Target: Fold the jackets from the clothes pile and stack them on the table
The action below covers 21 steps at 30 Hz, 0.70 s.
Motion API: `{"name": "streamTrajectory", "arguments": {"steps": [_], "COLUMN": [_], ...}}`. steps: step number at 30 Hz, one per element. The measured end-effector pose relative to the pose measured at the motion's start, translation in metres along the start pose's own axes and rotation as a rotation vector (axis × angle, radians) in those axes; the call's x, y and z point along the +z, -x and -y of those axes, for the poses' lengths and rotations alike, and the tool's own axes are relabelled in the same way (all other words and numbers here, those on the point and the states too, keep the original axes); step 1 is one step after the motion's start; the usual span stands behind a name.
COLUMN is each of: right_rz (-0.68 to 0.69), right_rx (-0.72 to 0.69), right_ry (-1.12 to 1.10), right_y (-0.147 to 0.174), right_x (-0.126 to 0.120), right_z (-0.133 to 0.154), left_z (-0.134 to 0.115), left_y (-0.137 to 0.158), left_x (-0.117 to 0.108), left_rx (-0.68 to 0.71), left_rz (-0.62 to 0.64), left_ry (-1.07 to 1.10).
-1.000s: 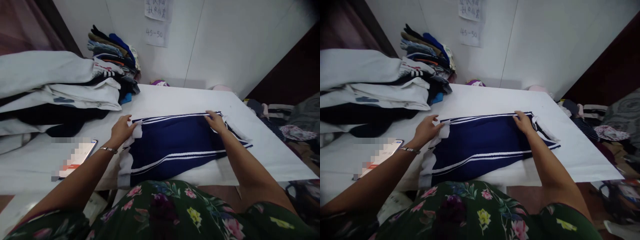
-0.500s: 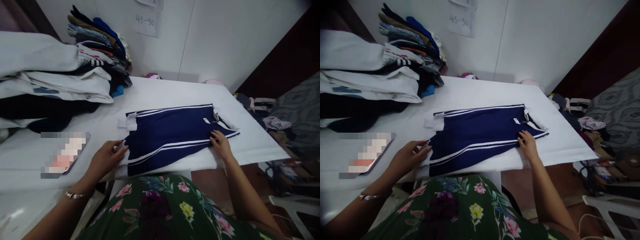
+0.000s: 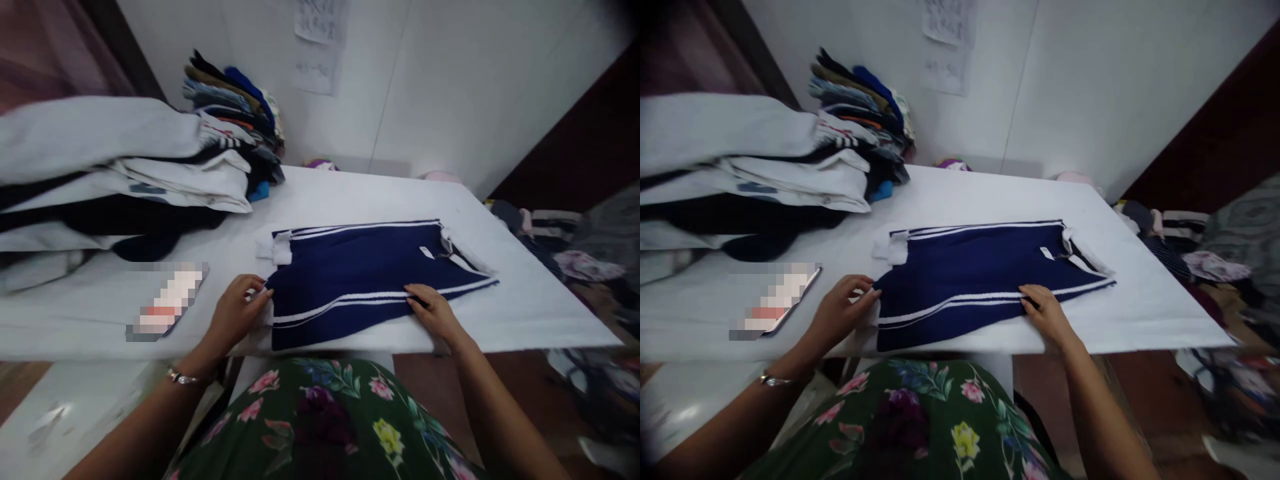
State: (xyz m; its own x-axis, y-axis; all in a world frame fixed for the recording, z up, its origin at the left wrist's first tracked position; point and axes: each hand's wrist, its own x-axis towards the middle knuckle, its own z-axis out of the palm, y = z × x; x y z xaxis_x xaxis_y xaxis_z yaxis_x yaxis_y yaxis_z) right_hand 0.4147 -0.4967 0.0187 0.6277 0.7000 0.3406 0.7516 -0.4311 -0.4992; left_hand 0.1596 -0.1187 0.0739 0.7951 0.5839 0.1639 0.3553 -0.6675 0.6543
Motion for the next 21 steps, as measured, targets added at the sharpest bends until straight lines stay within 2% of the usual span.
{"name": "streamTrajectory", "arguments": {"steps": [2,5,13,16,19,21], "right_rz": [-0.008,-0.022,0.047,0.067,0.052,0.026], "right_rx": [-0.016,-0.049,-0.096,-0.104,-0.119,-0.131], "right_ry": [-0.006,-0.022,-0.112,-0.113,-0.100,-0.083], "right_y": [0.001,-0.002,-0.026,-0.033,-0.041,-0.049], "right_x": [0.002,0.005,0.026,0.032,0.032,0.030], "right_z": [-0.003,-0.001,0.029,0.033,0.034,0.033], "left_z": [0.003,0.010,0.015,0.011,0.004,0.000], "left_y": [0.000,-0.002,-0.018,-0.018,-0.019,-0.023], "left_x": [-0.001,-0.001,0.001,-0.002,-0.001,0.001], "left_rx": [-0.078,-0.269,-0.376,-0.322,-0.203,-0.130], "left_rz": [-0.005,0.063,0.140,0.117,0.002,0.003], "left_ry": [0.041,0.009,-0.083,-0.118,-0.247,-0.318]}}
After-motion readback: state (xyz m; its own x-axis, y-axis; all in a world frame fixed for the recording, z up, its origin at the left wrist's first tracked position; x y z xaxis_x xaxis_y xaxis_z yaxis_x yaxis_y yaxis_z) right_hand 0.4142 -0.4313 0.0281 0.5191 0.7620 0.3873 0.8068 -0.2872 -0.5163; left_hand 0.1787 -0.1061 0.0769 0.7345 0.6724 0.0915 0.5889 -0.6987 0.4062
